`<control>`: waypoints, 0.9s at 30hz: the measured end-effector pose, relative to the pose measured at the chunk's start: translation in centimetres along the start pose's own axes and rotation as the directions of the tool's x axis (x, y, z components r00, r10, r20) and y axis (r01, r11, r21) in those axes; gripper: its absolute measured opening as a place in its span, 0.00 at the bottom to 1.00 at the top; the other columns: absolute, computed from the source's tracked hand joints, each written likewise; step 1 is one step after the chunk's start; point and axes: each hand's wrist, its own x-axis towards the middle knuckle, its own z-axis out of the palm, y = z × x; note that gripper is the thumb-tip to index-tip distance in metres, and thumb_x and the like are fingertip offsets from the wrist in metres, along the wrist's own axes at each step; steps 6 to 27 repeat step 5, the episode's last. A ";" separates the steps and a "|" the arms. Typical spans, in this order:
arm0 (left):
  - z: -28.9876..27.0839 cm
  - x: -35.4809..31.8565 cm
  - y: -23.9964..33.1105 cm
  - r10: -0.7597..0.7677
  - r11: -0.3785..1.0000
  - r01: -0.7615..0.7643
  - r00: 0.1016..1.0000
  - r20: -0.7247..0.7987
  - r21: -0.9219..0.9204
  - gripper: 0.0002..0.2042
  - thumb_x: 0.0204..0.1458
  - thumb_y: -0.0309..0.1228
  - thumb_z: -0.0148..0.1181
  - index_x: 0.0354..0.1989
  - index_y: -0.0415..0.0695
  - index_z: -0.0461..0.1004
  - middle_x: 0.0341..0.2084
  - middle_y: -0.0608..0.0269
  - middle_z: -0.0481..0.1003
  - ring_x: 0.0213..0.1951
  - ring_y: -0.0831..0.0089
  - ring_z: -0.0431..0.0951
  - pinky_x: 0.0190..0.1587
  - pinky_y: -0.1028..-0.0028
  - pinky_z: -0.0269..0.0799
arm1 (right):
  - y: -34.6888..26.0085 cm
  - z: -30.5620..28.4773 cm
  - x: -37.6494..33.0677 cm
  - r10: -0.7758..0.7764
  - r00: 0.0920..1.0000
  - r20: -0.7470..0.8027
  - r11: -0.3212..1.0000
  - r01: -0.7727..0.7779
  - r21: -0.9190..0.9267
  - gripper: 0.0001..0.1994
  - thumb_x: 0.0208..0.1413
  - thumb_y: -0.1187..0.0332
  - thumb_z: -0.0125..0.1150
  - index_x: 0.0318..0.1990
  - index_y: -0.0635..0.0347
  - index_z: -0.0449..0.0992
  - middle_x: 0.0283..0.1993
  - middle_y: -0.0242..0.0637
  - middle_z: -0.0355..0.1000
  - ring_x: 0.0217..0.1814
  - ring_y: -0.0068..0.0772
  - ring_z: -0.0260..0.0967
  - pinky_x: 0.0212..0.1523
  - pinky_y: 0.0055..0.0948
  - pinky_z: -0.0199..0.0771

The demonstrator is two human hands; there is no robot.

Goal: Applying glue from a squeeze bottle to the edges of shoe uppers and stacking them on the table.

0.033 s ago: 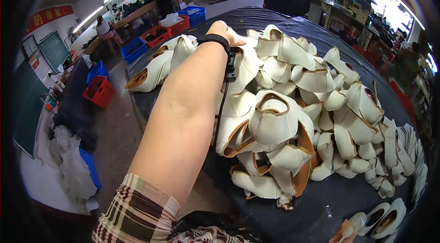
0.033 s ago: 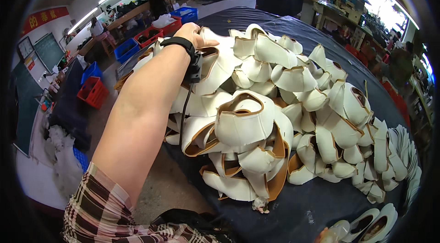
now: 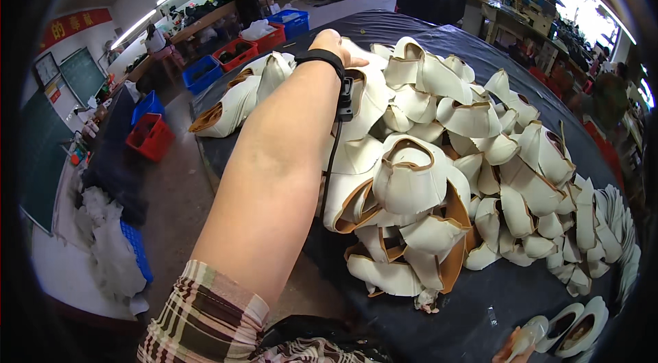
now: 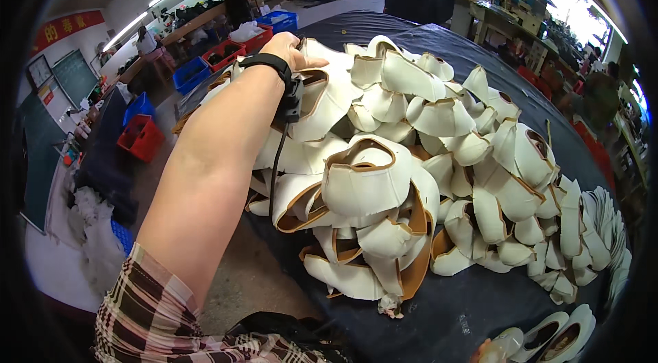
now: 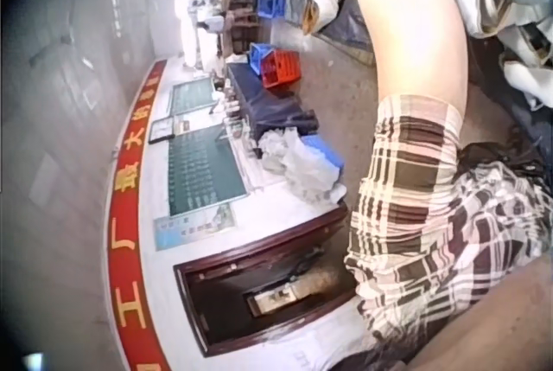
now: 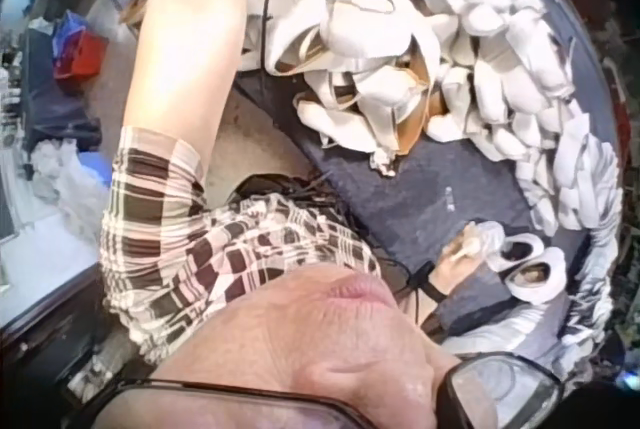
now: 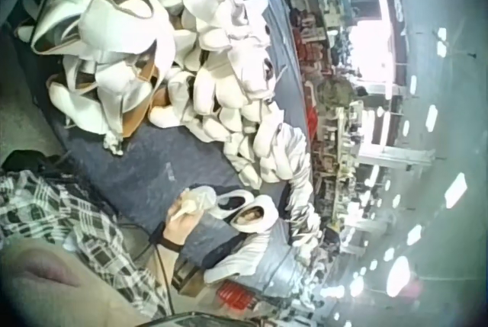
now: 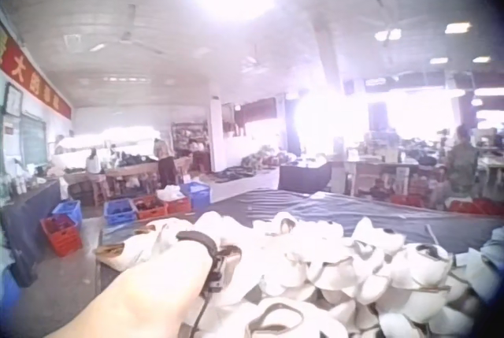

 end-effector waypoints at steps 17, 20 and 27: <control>0.1 -6.5 4.5 0.270 0.960 -0.279 0.944 0.192 0.025 0.23 0.51 0.26 0.29 0.56 0.35 0.38 0.56 0.40 0.38 0.54 0.39 0.49 0.50 0.39 0.46 | 2.9 -0.4 0.4 0.227 0.971 0.073 0.855 -0.234 0.463 0.16 0.45 0.75 0.49 0.45 0.66 0.65 0.37 0.47 0.68 0.37 0.34 0.66 0.39 0.28 0.64; 0.1 -6.5 4.5 0.270 0.960 -0.279 0.944 0.192 0.025 0.23 0.51 0.26 0.29 0.56 0.35 0.38 0.56 0.40 0.38 0.54 0.39 0.49 0.50 0.39 0.46 | 2.9 -0.4 0.4 0.227 0.971 0.073 0.855 -0.234 0.463 0.16 0.45 0.75 0.49 0.45 0.66 0.65 0.37 0.47 0.68 0.37 0.34 0.66 0.39 0.28 0.64; 0.1 -6.5 4.5 0.270 0.960 -0.279 0.944 0.192 0.025 0.23 0.51 0.26 0.29 0.56 0.35 0.38 0.56 0.40 0.38 0.54 0.39 0.49 0.50 0.39 0.46 | 2.9 -0.4 0.4 0.227 0.971 0.073 0.855 -0.234 0.463 0.16 0.45 0.75 0.49 0.45 0.66 0.65 0.37 0.47 0.68 0.37 0.34 0.66 0.39 0.28 0.64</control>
